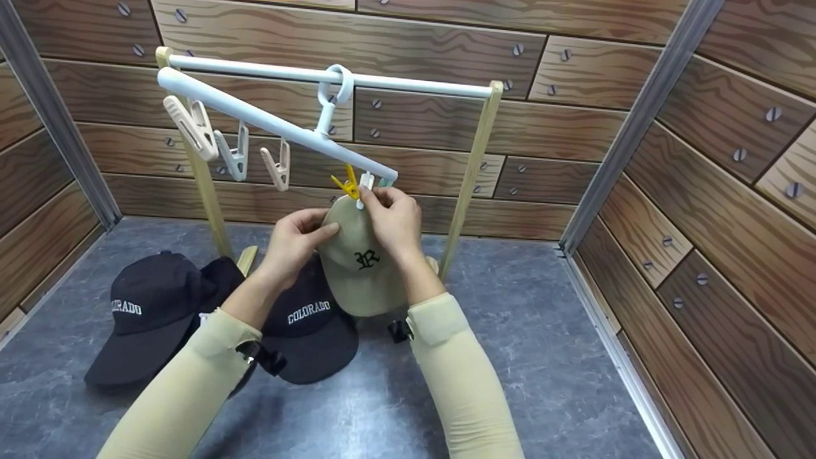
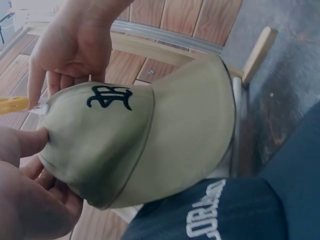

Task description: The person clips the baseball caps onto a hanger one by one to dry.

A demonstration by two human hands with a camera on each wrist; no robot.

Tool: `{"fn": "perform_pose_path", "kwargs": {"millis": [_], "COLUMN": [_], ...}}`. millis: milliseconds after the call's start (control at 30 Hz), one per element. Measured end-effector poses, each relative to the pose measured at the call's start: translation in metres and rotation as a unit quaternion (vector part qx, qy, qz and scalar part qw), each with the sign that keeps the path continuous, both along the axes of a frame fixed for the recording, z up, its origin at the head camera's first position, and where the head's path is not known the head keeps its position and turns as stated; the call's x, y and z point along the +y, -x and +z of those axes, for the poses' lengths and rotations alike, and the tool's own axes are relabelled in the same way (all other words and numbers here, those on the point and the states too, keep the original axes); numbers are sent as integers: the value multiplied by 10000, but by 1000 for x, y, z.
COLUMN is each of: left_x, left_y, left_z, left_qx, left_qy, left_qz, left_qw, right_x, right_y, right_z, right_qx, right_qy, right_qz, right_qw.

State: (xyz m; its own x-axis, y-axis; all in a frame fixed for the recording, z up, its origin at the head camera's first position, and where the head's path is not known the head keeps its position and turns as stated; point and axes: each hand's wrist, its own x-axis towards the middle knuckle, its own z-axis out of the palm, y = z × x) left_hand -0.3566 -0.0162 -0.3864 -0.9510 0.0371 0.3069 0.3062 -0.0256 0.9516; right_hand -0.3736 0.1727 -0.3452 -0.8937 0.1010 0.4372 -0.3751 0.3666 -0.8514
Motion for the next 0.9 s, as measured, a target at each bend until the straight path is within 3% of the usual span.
{"fn": "perform_pose_path", "kwargs": {"millis": [367, 533, 900], "left_x": [-12, -16, -26], "left_y": [-2, -7, -25], "left_z": [-19, -24, -35], "left_qx": [313, 470, 737], "left_qy": [123, 409, 1028], "left_qz": [103, 200, 514], "left_qw": [9994, 9979, 9906], "right_x": [3, 10, 19], "right_y": [-2, -3, -17], "right_z": [-20, -31, -57], "right_qx": [418, 670, 830], "right_qy": [-524, -888, -902], "right_qz": [-335, -670, -703], "right_qw": [9972, 9915, 9900]}}
